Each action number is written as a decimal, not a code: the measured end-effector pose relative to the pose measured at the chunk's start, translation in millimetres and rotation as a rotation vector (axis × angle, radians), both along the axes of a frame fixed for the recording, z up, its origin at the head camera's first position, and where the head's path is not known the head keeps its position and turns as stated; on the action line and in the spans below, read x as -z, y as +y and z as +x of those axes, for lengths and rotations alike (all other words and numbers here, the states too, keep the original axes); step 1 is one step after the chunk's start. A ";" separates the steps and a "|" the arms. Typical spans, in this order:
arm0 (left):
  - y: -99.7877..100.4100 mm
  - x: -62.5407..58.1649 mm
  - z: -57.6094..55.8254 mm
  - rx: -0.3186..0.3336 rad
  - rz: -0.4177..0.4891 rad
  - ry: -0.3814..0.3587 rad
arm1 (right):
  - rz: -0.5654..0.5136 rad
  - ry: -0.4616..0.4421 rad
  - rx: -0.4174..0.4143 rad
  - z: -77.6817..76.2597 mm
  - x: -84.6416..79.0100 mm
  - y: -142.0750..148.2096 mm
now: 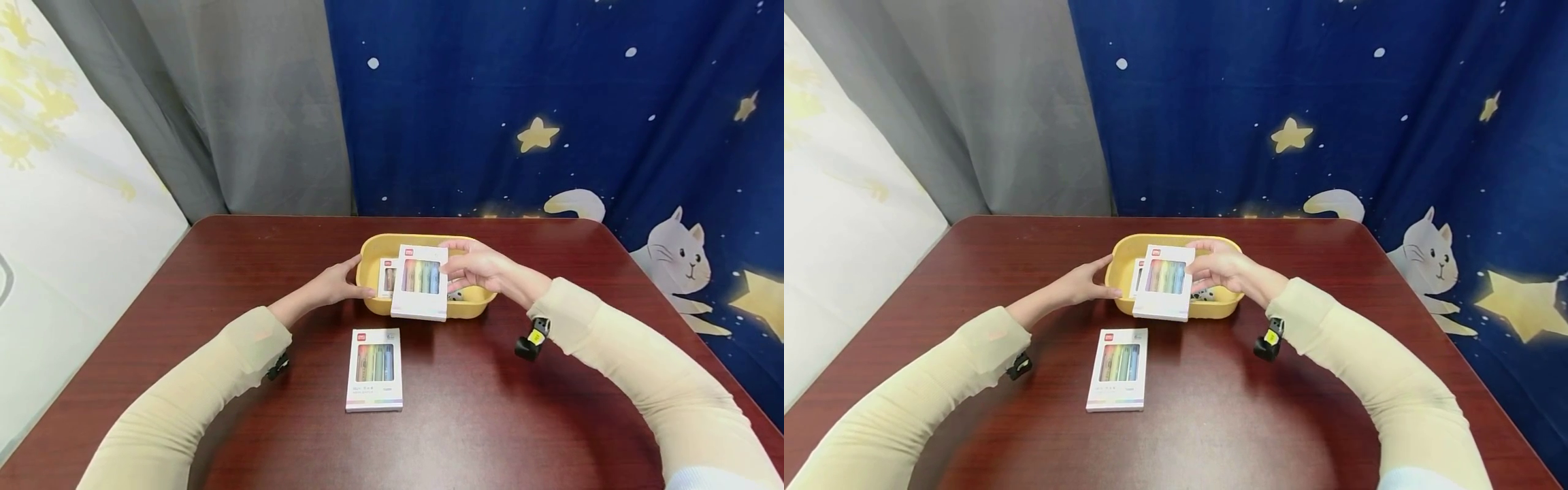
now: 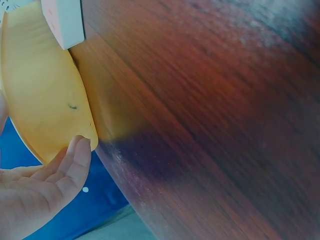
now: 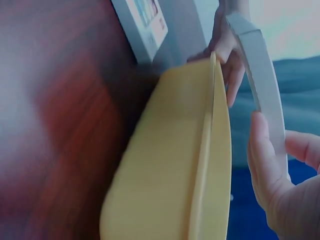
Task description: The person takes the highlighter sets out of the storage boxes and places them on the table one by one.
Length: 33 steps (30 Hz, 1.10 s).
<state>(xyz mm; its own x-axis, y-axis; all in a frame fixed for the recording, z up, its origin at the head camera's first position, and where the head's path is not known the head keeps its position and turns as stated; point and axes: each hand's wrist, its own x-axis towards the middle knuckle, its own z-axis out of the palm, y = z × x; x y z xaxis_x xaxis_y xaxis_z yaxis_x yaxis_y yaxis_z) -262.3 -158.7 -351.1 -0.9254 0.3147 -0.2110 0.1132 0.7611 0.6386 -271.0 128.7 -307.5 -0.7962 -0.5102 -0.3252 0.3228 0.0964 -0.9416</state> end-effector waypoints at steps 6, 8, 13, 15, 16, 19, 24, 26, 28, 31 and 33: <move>2.4 -0.2 -0.9 -0.008 0.008 -0.007 | -0.017 0.007 -0.014 14.7 3.3 2.2; 2.9 -0.3 -0.8 -0.009 0.009 -0.007 | -0.011 0.008 -0.018 19.1 4.3 2.6; 2.7 0.3 -0.8 -0.011 0.011 -0.007 | 0.010 0.025 -0.039 29.3 6.7 3.6; 2.4 0.6 -1.1 -0.010 0.012 -0.006 | 0.004 0.030 -0.051 33.0 7.4 4.3; 2.3 0.8 -1.2 -0.009 0.013 -0.006 | -0.002 0.031 -0.056 34.7 8.0 4.9; 2.6 1.1 -1.6 -0.005 0.015 -0.006 | -0.013 0.031 -0.068 40.0 10.3 7.3; 2.9 0.8 -1.7 -0.011 0.009 -0.011 | -0.005 0.016 -0.071 48.4 16.6 11.5; 2.7 1.1 -2.0 -0.016 0.008 -0.013 | 0.000 0.012 -0.068 50.9 19.4 12.2; 2.3 1.6 -2.3 -0.019 0.005 -0.014 | 0.004 0.009 -0.067 53.1 22.3 12.5; 1.8 2.4 -2.6 -0.017 0.004 -0.012 | 0.012 0.007 -0.066 56.0 27.2 12.9; 1.6 2.2 -2.3 -0.015 0.002 -0.011 | 0.015 0.006 -0.070 57.5 30.7 13.5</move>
